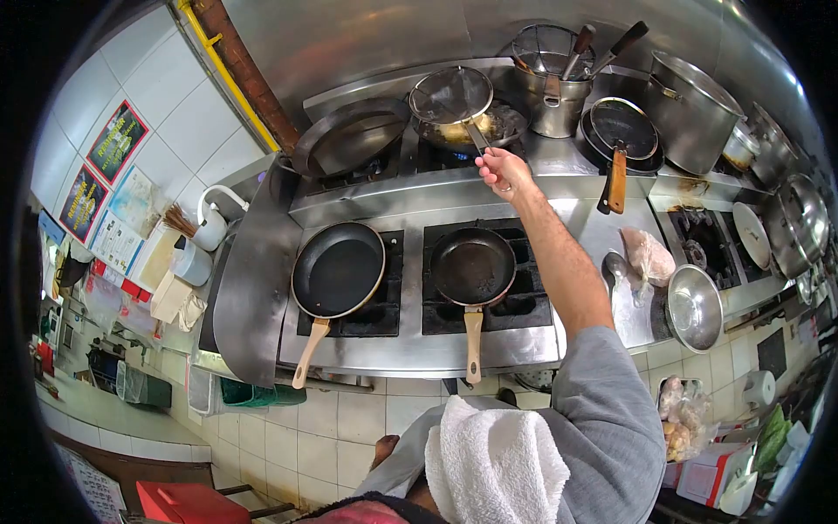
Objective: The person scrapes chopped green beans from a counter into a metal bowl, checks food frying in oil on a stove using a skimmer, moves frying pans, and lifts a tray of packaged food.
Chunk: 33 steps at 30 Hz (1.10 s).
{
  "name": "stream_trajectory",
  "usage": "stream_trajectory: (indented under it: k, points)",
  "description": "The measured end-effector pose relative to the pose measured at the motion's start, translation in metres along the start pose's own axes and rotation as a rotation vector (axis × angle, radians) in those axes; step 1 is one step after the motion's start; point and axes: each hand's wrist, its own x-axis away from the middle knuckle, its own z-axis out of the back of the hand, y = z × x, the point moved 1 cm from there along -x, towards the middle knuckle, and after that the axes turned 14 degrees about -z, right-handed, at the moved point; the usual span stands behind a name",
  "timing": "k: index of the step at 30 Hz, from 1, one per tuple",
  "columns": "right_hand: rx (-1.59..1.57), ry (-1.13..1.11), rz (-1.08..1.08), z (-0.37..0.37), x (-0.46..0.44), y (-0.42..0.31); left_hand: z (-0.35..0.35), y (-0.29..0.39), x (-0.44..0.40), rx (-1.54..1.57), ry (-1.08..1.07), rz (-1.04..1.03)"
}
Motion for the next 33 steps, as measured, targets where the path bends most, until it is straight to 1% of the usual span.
stream_trajectory:
  k: [2, 3, 5, 6, 8, 11, 13, 15, 17, 18, 19, 21, 22, 23, 25, 26, 27, 28, 29, 30, 31, 32, 33]
  points:
    - [-0.120, -0.048, -0.041, -0.001, -0.007, 0.003, -0.001, -0.001, 0.001, 0.016, 0.015, 0.006]
    - [-0.119, -0.052, -0.044, 0.001, -0.013, 0.006, -0.001, -0.003, 0.000, 0.018, 0.019, 0.008]
    - [-0.211, -0.083, -0.055, 0.009, -0.024, 0.012, -0.004, -0.015, -0.004, -0.019, -0.026, -0.056]
    - [-0.210, -0.085, -0.058, 0.010, -0.026, 0.013, -0.005, -0.014, -0.003, -0.017, -0.024, -0.054]
    - [-0.251, -0.067, -0.091, 0.015, -0.029, 0.015, -0.008, -0.013, 0.001, -0.034, -0.009, 0.018]
    - [-0.269, -0.012, -0.140, 0.022, -0.032, 0.013, -0.011, -0.016, 0.005, -0.053, -0.038, -0.014]
    - [-0.281, 0.028, -0.134, 0.017, -0.028, 0.008, -0.012, -0.019, 0.003, -0.103, -0.079, -0.032]
    - [-0.295, 0.073, -0.125, 0.013, -0.023, 0.006, -0.014, -0.020, 0.002, -0.044, -0.090, -0.050]
    - [-0.298, 0.038, -0.110, 0.011, -0.015, 0.009, -0.017, -0.020, -0.004, -0.021, -0.100, -0.049]
    - [-0.306, -0.024, -0.119, 0.011, -0.008, 0.010, -0.018, -0.021, -0.007, 0.006, -0.103, -0.042]
    - [-0.318, -0.006, -0.120, 0.014, -0.001, 0.012, -0.020, -0.022, -0.014, -0.005, -0.119, -0.035]
    - [-0.189, 0.044, 0.020, 0.018, 0.024, 0.022, -0.023, -0.023, -0.018, 0.008, -0.120, -0.141]
    - [-0.122, 0.092, 0.044, 0.025, 0.034, 0.031, -0.024, -0.021, -0.017, 0.028, -0.133, -0.143]
    - [-0.127, 0.103, 0.036, 0.029, 0.047, 0.039, -0.026, -0.014, -0.024, 0.055, -0.140, -0.155]
    - [0.110, 0.348, 0.065, 0.033, 0.086, 0.069, -0.030, -0.009, -0.034, 0.011, -0.187, -0.165]
    - [0.221, 0.315, 0.061, 0.036, 0.105, 0.084, -0.030, 0.008, -0.029, -0.006, -0.146, -0.081]
    - [0.333, 0.273, 0.053, 0.040, 0.125, 0.103, -0.031, -0.008, -0.039, -0.033, -0.191, -0.265]
    - [0.433, 0.311, 0.021, 0.041, 0.144, 0.128, -0.030, -0.001, -0.042, -0.007, -0.157, -0.143]
    - [0.535, 0.348, -0.012, 0.042, 0.163, 0.155, -0.032, -0.024, -0.063, -0.148, -0.231, -0.232]
    - [0.633, 0.311, -0.097, 0.046, 0.181, 0.184, -0.029, -0.029, -0.066, 0.088, -0.149, -0.187]
    - [0.731, 0.275, -0.180, 0.047, 0.197, 0.210, -0.022, -0.023, -0.076, -0.023, -0.194, -0.146]
    - [0.663, 0.292, -0.316, 0.041, 0.211, 0.232, -0.020, -0.046, -0.095, -0.015, -0.181, -0.298]
    - [0.589, 0.315, -0.447, 0.031, 0.221, 0.249, -0.007, -0.024, -0.094, -0.116, -0.189, -0.218]
